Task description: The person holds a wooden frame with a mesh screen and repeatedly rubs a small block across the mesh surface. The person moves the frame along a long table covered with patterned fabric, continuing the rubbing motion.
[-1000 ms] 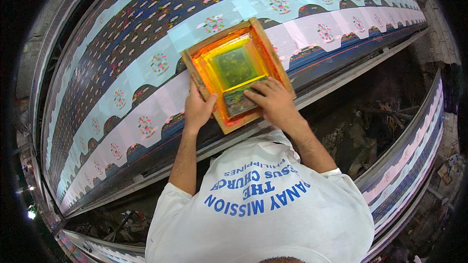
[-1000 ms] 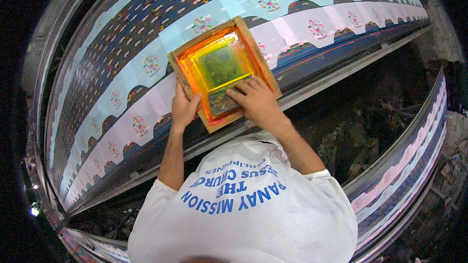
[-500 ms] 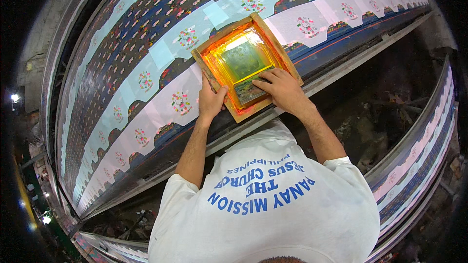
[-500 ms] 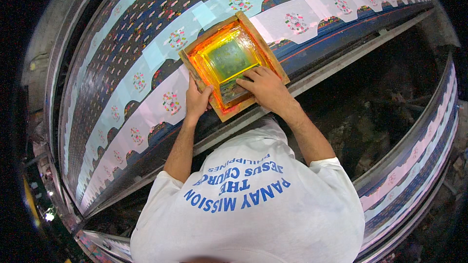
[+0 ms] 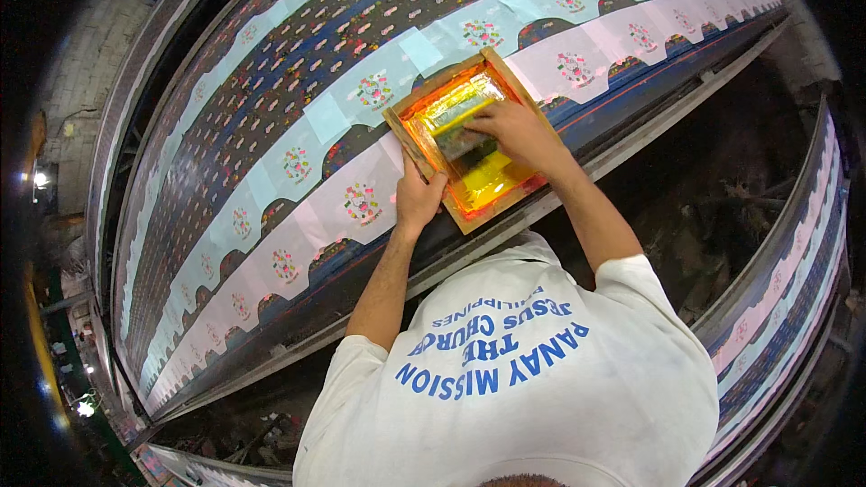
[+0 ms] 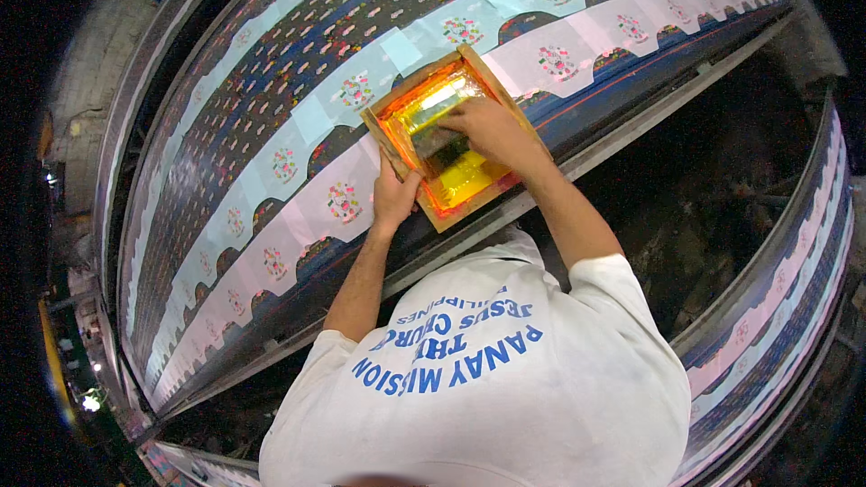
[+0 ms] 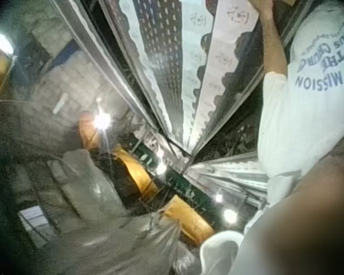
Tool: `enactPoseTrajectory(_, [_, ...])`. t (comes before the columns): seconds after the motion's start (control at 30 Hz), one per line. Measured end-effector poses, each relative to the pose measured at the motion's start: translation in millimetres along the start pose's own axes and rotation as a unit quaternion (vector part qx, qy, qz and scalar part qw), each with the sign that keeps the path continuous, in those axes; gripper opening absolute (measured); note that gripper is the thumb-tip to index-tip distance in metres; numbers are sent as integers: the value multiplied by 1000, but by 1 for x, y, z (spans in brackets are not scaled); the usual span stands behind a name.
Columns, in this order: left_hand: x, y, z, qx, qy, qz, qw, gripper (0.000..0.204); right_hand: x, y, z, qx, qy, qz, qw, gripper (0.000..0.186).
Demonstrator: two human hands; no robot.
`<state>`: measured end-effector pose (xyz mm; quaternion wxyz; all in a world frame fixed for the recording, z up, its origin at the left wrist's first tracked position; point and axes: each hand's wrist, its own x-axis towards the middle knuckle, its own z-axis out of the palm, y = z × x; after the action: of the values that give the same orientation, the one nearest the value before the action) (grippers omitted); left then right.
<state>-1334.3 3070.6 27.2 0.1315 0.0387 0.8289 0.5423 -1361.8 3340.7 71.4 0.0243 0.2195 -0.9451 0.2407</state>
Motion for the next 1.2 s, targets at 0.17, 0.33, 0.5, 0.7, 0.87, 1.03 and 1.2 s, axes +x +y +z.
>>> enactPoseTrajectory(0.17, [1, 15, -1, -1, -25, -54, 998, 104, 75, 39, -8, -42, -98, 8, 994, 36])
enactPoseTrajectory(0.33, [9, -15, 9, 25, -6, 3, 1000, 105, 71, 36, -12, -30, -122, 34, 991, 39])
enactPoseTrajectory(0.5, [4, -23, 2, 44, 38, 26, 998, 102, 16, 3, -10, 22, -114, 17, 993, 49])
enactPoseTrajectory(0.7, [1, -8, 4, 16, -3, -28, 999, 102, -73, -35, -24, 7, -96, 51, 994, 64])
enactPoseTrajectory(0.87, [0, 27, -5, -22, -35, -77, 996, 100, -81, -33, -23, -14, -67, 35, 997, 60])
enactPoseTrajectory(1.03, [3, 42, 19, 9, 9, -42, 999, 104, -86, -13, -51, -8, -59, 18, 998, 65])
enactPoseTrajectory(1.2, [46, 59, 100, 50, 60, 54, 995, 105, -107, 68, -98, -3, -23, 8, 1000, 62])
